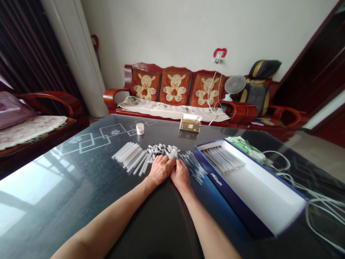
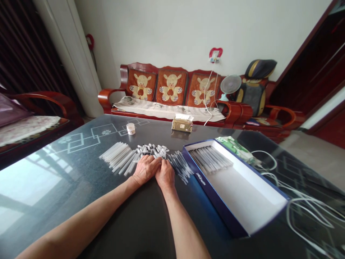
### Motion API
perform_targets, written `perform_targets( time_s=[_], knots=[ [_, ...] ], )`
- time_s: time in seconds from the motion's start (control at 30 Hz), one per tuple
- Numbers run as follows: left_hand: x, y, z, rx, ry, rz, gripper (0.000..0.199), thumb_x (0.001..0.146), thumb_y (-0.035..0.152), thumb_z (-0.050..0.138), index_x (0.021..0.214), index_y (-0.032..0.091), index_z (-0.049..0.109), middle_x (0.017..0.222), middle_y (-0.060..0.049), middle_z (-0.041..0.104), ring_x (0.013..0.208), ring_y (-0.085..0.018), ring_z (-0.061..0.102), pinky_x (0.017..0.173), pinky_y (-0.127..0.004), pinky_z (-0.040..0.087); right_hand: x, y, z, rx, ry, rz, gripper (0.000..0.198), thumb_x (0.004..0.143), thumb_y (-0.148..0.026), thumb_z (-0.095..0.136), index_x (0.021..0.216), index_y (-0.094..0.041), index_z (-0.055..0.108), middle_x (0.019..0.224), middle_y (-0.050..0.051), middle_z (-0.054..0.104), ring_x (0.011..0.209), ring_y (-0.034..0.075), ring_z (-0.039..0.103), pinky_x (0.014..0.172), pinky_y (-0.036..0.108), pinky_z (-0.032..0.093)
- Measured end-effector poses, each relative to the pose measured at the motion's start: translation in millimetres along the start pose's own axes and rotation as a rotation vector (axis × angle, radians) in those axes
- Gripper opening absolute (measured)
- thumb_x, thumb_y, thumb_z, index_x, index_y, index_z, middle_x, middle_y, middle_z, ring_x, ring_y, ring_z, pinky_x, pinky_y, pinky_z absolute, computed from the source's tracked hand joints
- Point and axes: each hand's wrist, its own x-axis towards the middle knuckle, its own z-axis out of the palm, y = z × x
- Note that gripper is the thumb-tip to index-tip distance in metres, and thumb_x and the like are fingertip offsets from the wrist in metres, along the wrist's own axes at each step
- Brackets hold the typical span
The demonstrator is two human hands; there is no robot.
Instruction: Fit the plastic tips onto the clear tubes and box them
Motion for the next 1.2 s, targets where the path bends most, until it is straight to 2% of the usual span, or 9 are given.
perform_targets(
  time_s=[0.1,0.2,0.27,0.37,0.47,0.67,0.9,1.13,1.2],
  knots=[
    [-1,-5,-1,-0.014,0.038,0.003,0.028,0.096,0.036,0.042,0.107,0.024,0.065,0.075,-0.004,0.057,0.073,-0.019,0.049,0.070,-0.032,0.036,2,11,-10,0.240,0.201,0.061,0.019,0.086,-0.022,0.046,0.092,-0.016,0.063,0.086,0.008,0.069,0.080,0.019,0.065,0.073,0.029,0.050],
    [0,-7,-2,-0.034,0.040,0.000,0.028,0.096,0.035,0.042,0.105,0.023,0.066,0.075,-0.004,0.056,0.073,-0.019,0.048,0.070,-0.032,0.035,13,29,-30,0.319,0.356,0.211,0.023,0.086,-0.031,0.049,0.095,-0.016,0.064,0.088,0.007,0.070,0.077,0.018,0.065,0.071,0.029,0.052],
    [0,-7,-2,-0.046,0.032,0.005,0.028,0.095,0.035,0.043,0.104,0.023,0.066,0.075,-0.004,0.056,0.073,-0.019,0.048,0.070,-0.032,0.034,22,40,-43,0.253,0.335,0.204,0.023,0.085,-0.032,0.051,0.094,-0.017,0.065,0.086,0.006,0.070,0.074,0.017,0.064,0.071,0.029,0.051],
    [1,-6,-2,-0.053,0.030,0.003,0.026,0.095,0.034,0.044,0.102,0.022,0.066,0.076,-0.005,0.056,0.074,-0.020,0.048,0.071,-0.033,0.034,30,49,-57,0.104,0.160,0.003,0.018,0.083,-0.027,0.051,0.088,-0.018,0.067,0.085,0.005,0.068,0.074,0.017,0.062,0.073,0.029,0.049],
    [1,-6,-2,-0.053,0.025,-0.013,0.023,0.093,0.032,0.046,0.097,0.021,0.066,0.077,-0.005,0.057,0.075,-0.020,0.049,0.073,-0.034,0.034,26,45,-59,-0.066,-0.008,-0.178,0.015,0.084,-0.023,0.053,0.087,-0.020,0.067,0.092,0.006,0.066,0.086,0.019,0.059,0.083,0.032,0.045],
    [1,-6,0,-0.057,0.015,-0.030,0.023,0.093,0.032,0.046,0.098,0.021,0.066,0.079,-0.005,0.057,0.076,-0.020,0.049,0.074,-0.035,0.035,12,30,-53,-0.373,-0.150,-0.205,0.009,0.081,-0.023,0.060,0.088,-0.021,0.066,0.099,0.006,0.064,0.093,0.023,0.052,0.081,0.036,0.035],
    [0,-6,-2,-0.069,-0.030,-0.037,0.027,0.095,0.033,0.042,0.099,0.021,0.066,0.079,-0.006,0.057,0.076,-0.020,0.049,0.074,-0.036,0.036,14,34,-46,-0.425,-0.167,-0.148,0.006,0.083,-0.021,0.058,0.078,-0.021,0.062,0.095,0.007,0.063,0.087,0.022,0.051,0.076,0.035,0.033],
    [0,-6,-1,-0.076,-0.045,-0.049,0.029,0.095,0.034,0.041,0.101,0.021,0.066,0.080,-0.006,0.057,0.077,-0.020,0.049,0.075,-0.037,0.037,23,41,-43,-0.106,0.107,-0.176,0.020,0.092,-0.023,0.042,0.100,-0.018,0.060,0.092,0.009,0.067,0.087,0.021,0.061,0.082,0.034,0.044],
    [-1,-7,0,-0.065,-0.053,-0.048,0.028,0.095,0.034,0.042,0.101,0.021,0.065,0.080,-0.006,0.057,0.077,-0.020,0.050,0.075,-0.037,0.037,24,41,-43,-0.002,0.137,-0.191,0.023,0.093,-0.021,0.039,0.101,-0.018,0.060,0.092,0.008,0.066,0.086,0.020,0.062,0.082,0.034,0.047]
  ],
)
